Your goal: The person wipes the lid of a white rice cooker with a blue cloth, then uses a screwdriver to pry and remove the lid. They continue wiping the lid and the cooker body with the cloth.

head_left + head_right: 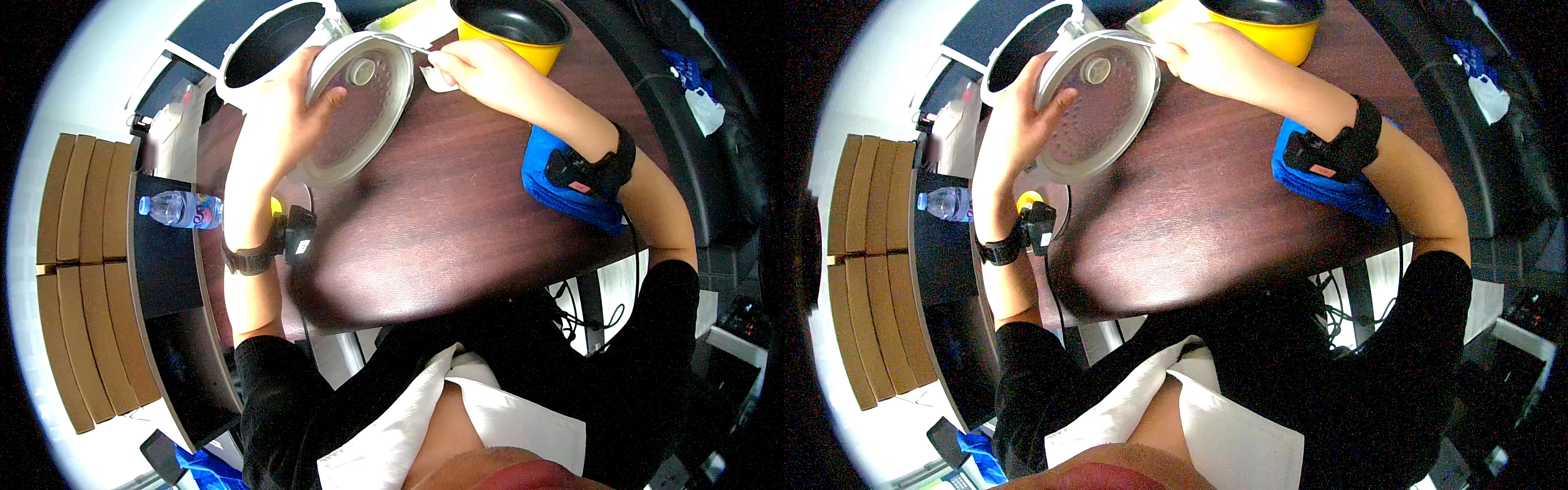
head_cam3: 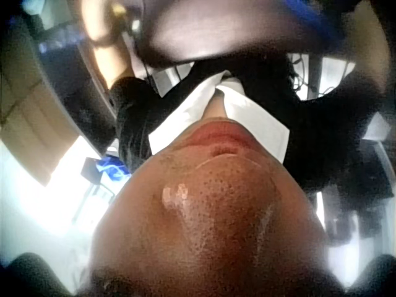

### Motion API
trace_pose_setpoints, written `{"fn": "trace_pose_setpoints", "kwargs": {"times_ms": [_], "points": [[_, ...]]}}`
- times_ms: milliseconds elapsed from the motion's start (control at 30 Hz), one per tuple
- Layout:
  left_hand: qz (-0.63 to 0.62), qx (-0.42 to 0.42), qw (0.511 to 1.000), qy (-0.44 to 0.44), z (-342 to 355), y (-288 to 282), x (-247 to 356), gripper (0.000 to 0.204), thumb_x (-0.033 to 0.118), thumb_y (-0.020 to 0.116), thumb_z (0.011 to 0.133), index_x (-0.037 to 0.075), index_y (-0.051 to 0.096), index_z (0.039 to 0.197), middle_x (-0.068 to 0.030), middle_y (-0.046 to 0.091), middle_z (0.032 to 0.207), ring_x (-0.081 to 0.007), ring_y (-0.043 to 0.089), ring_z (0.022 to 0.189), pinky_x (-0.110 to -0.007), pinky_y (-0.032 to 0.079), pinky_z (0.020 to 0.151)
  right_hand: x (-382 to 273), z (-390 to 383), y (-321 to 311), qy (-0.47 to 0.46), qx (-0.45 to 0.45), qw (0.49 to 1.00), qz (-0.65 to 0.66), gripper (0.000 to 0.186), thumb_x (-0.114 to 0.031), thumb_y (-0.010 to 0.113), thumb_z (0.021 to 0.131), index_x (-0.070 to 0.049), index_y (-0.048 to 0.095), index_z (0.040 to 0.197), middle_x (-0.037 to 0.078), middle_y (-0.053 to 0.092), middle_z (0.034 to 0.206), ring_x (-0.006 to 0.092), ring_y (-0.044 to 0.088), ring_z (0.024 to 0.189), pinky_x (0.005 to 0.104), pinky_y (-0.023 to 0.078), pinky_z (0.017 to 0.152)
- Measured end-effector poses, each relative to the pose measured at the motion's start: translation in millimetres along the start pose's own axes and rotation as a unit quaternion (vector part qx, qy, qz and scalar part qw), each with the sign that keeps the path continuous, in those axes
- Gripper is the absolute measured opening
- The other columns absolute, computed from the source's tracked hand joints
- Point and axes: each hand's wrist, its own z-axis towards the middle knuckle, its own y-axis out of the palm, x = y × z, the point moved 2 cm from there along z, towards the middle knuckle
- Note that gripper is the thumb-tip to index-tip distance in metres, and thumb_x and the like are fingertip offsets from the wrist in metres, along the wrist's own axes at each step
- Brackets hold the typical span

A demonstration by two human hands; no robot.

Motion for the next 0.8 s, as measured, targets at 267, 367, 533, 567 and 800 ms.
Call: {"fn": "trace_pose_setpoints", "kwargs": {"times_ms": [267, 367, 533, 567, 800], "points": [[0.023, -0.007, 1.000, -0.014, 2, 2, -3, 0.046, 0.010, 0.063, 0.081, 0.006, 0.052, 0.126, -0.0243, 0.065, 0.106, -0.0387, 0.062, 0.105, -0.041, 0.050, 0.087, -17, 0, -8, -0.047, 0.055, 0.989, -0.129, 0.041, -0.034, 0.044, 0.097, -0.001, 0.067, 0.087, 0.022, 0.066, 0.088, 0.0396, 0.064, 0.083, 0.0475, 0.052, 0.079], [0.016, -0.010, 1.000, -0.023, 4, 1, 0, 0.045, 0.009, 0.062, 0.081, 0.005, 0.053, 0.125, -0.0247, 0.064, 0.106, -0.0385, 0.061, 0.106, -0.042, 0.049, 0.088, -18, 2, -8, -0.039, 0.060, 0.987, -0.144, 0.040, -0.034, 0.045, 0.097, -0.003, 0.068, 0.088, 0.022, 0.066, 0.086, 0.0390, 0.065, 0.080, 0.0473, 0.052, 0.077], [0.027, -0.015, 0.999, -0.032, 6, 1, 1, 0.046, 0.012, 0.064, 0.080, 0.005, 0.053, 0.125, -0.0255, 0.065, 0.105, -0.0386, 0.062, 0.104, -0.042, 0.050, 0.086, -23, 3, -10, -0.033, 0.061, 0.983, -0.170, 0.041, -0.038, 0.046, 0.098, -0.005, 0.069, 0.087, 0.022, 0.066, 0.077, 0.0376, 0.066, 0.073, 0.0457, 0.053, 0.070], [0.031, -0.014, 0.999, -0.030, 7, 2, 0, 0.047, 0.012, 0.064, 0.080, 0.005, 0.053, 0.125, -0.0257, 0.065, 0.105, -0.0387, 0.062, 0.104, -0.042, 0.050, 0.086, -21, 4, -9, -0.020, 0.064, 0.981, -0.180, 0.042, -0.038, 0.046, 0.098, -0.005, 0.069, 0.085, 0.022, 0.066, 0.076, 0.0377, 0.066, 0.072, 0.0458, 0.053, 0.070], [0.044, -0.010, 0.998, -0.047, 4, 0, 1, 0.045, 0.013, 0.063, 0.081, 0.004, 0.053, 0.125, -0.0261, 0.065, 0.104, -0.0394, 0.063, 0.102, -0.043, 0.051, 0.085, -33, 16, -23, -0.134, -0.007, 0.986, -0.102, 0.020, -0.018, 0.057, 0.085, -0.001, 0.065, 0.083, 0.017, 0.064, 0.070, 0.0292, 0.064, 0.063, 0.0384, 0.051, 0.061]]}}
